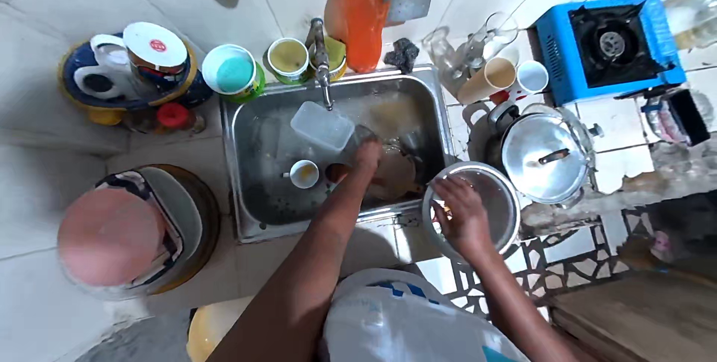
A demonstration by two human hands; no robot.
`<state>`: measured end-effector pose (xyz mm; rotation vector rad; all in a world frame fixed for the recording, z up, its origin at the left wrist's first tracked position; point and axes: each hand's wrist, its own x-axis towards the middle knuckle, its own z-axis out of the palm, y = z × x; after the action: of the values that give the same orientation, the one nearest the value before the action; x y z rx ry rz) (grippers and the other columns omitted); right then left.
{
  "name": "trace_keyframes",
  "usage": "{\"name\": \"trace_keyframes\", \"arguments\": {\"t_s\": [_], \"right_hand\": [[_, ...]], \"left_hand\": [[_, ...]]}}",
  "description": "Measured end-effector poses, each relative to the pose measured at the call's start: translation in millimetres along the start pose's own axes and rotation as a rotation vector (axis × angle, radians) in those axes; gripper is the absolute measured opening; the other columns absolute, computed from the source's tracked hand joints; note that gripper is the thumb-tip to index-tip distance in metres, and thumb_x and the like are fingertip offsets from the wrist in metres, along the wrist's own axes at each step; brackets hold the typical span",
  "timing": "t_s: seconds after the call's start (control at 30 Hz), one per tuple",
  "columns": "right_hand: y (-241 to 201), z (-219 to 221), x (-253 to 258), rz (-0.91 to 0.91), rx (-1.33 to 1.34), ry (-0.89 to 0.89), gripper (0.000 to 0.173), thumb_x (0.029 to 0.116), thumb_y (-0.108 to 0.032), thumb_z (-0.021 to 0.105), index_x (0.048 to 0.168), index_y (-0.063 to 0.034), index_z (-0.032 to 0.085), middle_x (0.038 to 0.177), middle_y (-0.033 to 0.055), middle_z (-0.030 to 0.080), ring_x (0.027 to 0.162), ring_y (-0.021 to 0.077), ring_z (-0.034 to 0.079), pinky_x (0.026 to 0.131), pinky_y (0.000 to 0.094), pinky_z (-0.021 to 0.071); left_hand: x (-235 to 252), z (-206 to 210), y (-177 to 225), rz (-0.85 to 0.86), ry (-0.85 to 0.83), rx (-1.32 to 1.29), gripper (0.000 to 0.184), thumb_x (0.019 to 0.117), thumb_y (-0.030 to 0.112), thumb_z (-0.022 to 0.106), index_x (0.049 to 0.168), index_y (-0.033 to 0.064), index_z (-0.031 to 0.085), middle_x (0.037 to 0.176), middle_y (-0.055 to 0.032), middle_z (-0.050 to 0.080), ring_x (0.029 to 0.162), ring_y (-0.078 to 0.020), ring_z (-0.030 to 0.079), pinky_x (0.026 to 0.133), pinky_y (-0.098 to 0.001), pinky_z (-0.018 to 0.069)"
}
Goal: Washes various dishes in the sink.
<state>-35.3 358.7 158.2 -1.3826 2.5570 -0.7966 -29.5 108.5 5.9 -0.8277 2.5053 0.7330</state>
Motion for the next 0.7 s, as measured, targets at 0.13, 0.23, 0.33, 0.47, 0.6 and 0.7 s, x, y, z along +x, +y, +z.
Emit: {"name": "trace_keyframes", "arguments": {"t_s": [0.13, 0.23, 0.33, 0.47, 0.6, 0.7], "right_hand": [[-6.6, 14.4, -4.8, -0.119, 0.055, -0.064, 0.028, 0.1027, -0.021, 0.057, 0.122, -0.0114, 0.075, 0.129, 0.0086, 0.072, 0.128, 0.0310, 0.063, 0.107, 0.0503, 0.0512], [1.1, 14.7, -1.7, -0.156, 0.050, -0.097, 0.029, 0.1039, -0.020, 0.054, 0.122, -0.0101, 0.075, 0.126, 0.0094, 0.074, 0.122, 0.0287, 0.068, 0.104, 0.0481, 0.0533], [7.1, 16.6, 7.7, -0.179, 0.040, -0.085, 0.029, 0.1038, -0.021, 0.054, 0.121, -0.0098, 0.075, 0.120, 0.0091, 0.076, 0.113, 0.0266, 0.072, 0.100, 0.0462, 0.0560], [-13.2, 15.0, 37.8, -0.056, -0.018, -0.306, 0.033, 0.1036, -0.024, 0.054, 0.128, -0.0101, 0.071, 0.127, 0.0123, 0.072, 0.117, 0.0304, 0.070, 0.102, 0.0501, 0.0538], [-36.2, 27.1, 84.5, 0.110, -0.050, -0.666, 0.055, 0.1037, -0.033, 0.056, 0.153, -0.0105, 0.049, 0.153, 0.0203, 0.050, 0.138, 0.0387, 0.052, 0.113, 0.0558, 0.0425], [-37.6, 58.5, 114.5, 0.096, -0.061, -0.741, 0.074, 0.1004, -0.040, 0.062, 0.163, -0.0137, 0.030, 0.165, 0.0163, 0.034, 0.153, 0.0360, 0.031, 0.122, 0.0585, 0.0279]], "left_hand": [[-2.9, -17.8, 10.2, 0.023, -0.085, 0.015, 0.030, 0.1020, 0.010, 0.055, 0.128, 0.0000, 0.065, 0.126, -0.0270, 0.065, 0.118, -0.0462, 0.063, 0.096, -0.0631, 0.0514], [-11.8, -36.9, 17.6, 0.109, -0.093, 0.068, 0.035, 0.1045, 0.010, 0.049, 0.137, 0.0056, 0.061, 0.124, -0.0273, 0.066, 0.116, -0.0473, 0.064, 0.095, -0.0635, 0.0513], [-33.4, -54.7, 32.2, 0.241, -0.039, 0.118, 0.042, 0.1039, 0.009, 0.053, 0.146, 0.0110, 0.053, 0.125, -0.0257, 0.066, 0.112, -0.0465, 0.066, 0.093, -0.0622, 0.0532], [-53.5, -74.9, 38.3, 0.342, 0.146, 0.149, 0.039, 0.1045, 0.008, 0.051, 0.143, 0.0115, 0.055, 0.138, -0.0199, 0.061, 0.120, -0.0390, 0.065, 0.098, -0.0531, 0.0545], [-71.6, -126.8, 44.6, 0.066, 0.047, 0.178, 0.045, 0.1067, 0.009, 0.045, 0.152, 0.0081, 0.041, 0.126, -0.0314, 0.060, 0.104, -0.0488, 0.067, 0.083, -0.0596, 0.0561], [-64.7, -148.8, 15.9, -0.094, 0.042, -0.029, 0.057, 0.1005, 0.013, 0.056, 0.154, 0.0074, 0.035, 0.118, -0.0282, 0.067, 0.108, -0.0465, 0.067, 0.089, -0.0632, 0.0541]]}}
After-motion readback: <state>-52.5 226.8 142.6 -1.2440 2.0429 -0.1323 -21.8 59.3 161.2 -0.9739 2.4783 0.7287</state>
